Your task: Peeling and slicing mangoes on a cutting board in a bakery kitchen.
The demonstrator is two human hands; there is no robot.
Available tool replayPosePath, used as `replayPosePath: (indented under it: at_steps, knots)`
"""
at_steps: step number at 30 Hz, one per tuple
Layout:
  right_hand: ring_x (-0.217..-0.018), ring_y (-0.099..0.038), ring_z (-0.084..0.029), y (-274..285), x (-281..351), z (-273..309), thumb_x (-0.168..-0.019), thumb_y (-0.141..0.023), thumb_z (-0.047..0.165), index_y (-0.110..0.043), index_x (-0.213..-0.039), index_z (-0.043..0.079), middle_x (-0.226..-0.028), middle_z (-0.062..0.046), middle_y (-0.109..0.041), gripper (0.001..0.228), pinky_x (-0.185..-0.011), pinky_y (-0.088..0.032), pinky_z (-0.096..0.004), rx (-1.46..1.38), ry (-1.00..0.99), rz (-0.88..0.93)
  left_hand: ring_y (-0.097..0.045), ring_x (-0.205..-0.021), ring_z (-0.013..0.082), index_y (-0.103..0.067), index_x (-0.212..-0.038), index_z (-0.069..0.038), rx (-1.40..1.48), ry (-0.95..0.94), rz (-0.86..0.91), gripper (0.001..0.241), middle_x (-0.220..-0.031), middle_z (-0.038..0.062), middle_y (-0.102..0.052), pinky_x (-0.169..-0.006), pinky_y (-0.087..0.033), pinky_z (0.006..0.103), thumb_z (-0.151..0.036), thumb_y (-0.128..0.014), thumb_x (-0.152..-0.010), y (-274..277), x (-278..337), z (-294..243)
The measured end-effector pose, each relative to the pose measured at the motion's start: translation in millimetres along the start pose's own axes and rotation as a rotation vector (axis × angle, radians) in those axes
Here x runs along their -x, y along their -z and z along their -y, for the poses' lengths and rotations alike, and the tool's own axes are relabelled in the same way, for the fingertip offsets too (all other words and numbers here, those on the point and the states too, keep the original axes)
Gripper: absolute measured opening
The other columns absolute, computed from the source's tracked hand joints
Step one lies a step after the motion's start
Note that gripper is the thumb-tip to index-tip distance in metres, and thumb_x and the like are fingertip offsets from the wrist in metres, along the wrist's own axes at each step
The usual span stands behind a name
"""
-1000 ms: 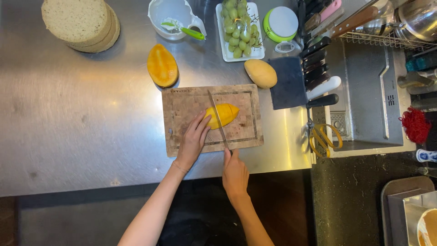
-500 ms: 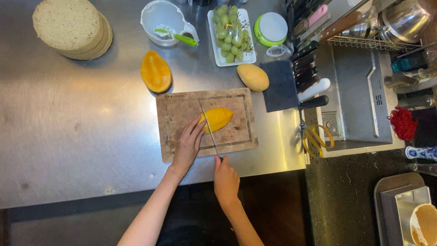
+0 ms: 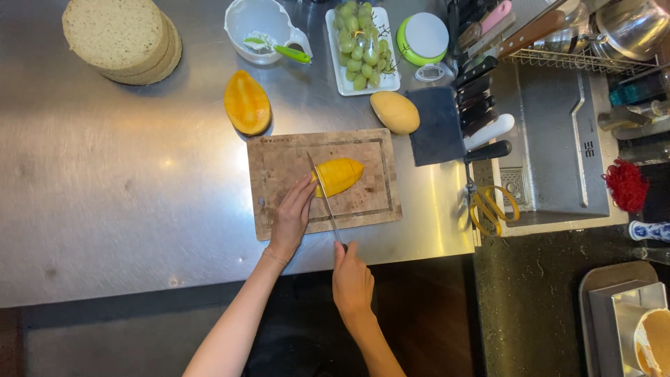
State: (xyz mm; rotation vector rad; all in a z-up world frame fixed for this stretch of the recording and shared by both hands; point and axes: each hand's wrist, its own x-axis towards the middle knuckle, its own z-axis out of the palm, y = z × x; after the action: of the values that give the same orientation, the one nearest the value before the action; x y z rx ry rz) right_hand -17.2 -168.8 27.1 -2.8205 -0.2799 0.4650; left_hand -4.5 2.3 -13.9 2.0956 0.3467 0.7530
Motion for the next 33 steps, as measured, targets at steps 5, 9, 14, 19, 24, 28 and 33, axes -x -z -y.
replayPosePath:
  at_steps: [5,9,14,19,24,28,33]
  knots:
    - [-0.071,-0.066,-0.051,-8,-1,0,-0.106,-0.038,0.047,-0.05,-0.101,0.006,-0.077,-0.027,-0.069,0.043,-0.063,-0.05,-0.062,0.035,-0.006,-0.001,-0.06,-0.131,0.033,-0.066,-0.13,-0.001,-0.026,0.01,0.013,0.035,-0.138,0.016,-0.065,-0.111,-0.05,0.0405,0.001,-0.066,-0.095,-1,1,0]
    - [-0.071,-0.067,-0.049,-24,-17,0,-0.107,-0.04,0.047,-0.052,-0.099,0.005,-0.075,-0.026,-0.069,0.044,-0.062,-0.051,-0.06,0.051,0.051,-0.04,-0.061,-0.131,0.0332,-0.067,-0.129,-0.001,-0.017,0.036,0.019,0.035,-0.137,0.016,-0.066,-0.111,-0.049,0.0402,0.001,-0.066,-0.094,-1,0,0]
    - [-0.069,-0.067,-0.047,-20,-28,-12,-0.107,-0.042,0.043,-0.058,-0.098,0.002,-0.073,-0.025,-0.069,0.045,-0.06,-0.051,-0.056,-0.131,0.115,-0.047,-0.062,-0.129,0.0334,-0.067,-0.125,0.002,-0.022,0.014,-0.001,0.03,-0.134,0.016,-0.067,-0.11,-0.05,0.0402,-0.002,-0.066,-0.095,4,-6,-7]
    - [-0.06,-0.066,-0.033,-9,-14,-30,-0.108,-0.042,0.034,-0.065,-0.092,0.002,-0.066,-0.017,-0.065,0.043,-0.056,-0.05,-0.044,-0.615,0.144,-0.069,-0.061,-0.128,0.034,-0.066,-0.122,0.004,-0.006,0.027,-0.001,0.028,-0.132,0.017,-0.067,-0.107,-0.05,0.0413,-0.007,-0.066,-0.097,4,-11,-10]
    - [-0.049,-0.048,-0.011,41,-17,-38,-0.108,-0.038,0.034,-0.067,-0.095,0.004,-0.059,-0.003,-0.05,0.043,-0.047,-0.04,-0.029,-0.895,-0.037,-0.04,-0.063,-0.122,0.0343,-0.065,-0.126,0.002,0.046,0.185,-0.023,0.032,-0.134,0.017,-0.064,-0.103,-0.051,0.0394,-0.012,-0.065,-0.098,0,-12,-25]
    - [-0.049,-0.047,-0.008,71,-50,-65,-0.11,-0.034,0.036,-0.063,-0.098,0.002,-0.061,0.0,-0.049,0.047,-0.046,-0.039,-0.026,-1.053,0.009,-0.138,-0.06,-0.127,0.0372,-0.062,-0.128,0.002,0.033,0.116,-0.055,0.03,-0.139,0.019,-0.058,-0.107,-0.049,0.0417,-0.013,-0.064,-0.102,-37,-64,-39]
    - [-0.048,-0.047,-0.009,91,-78,-103,-0.111,-0.031,0.038,-0.063,-0.098,0.001,-0.063,0.0,-0.05,0.051,-0.045,-0.038,-0.026,-1.107,-0.052,-0.162,-0.049,-0.13,0.0447,-0.053,-0.137,0.001,-0.066,-0.253,0.241,0.058,-0.143,0.025,-0.049,-0.11,-0.041,0.0483,-0.015,-0.074,-0.086,-136,-169,-36]
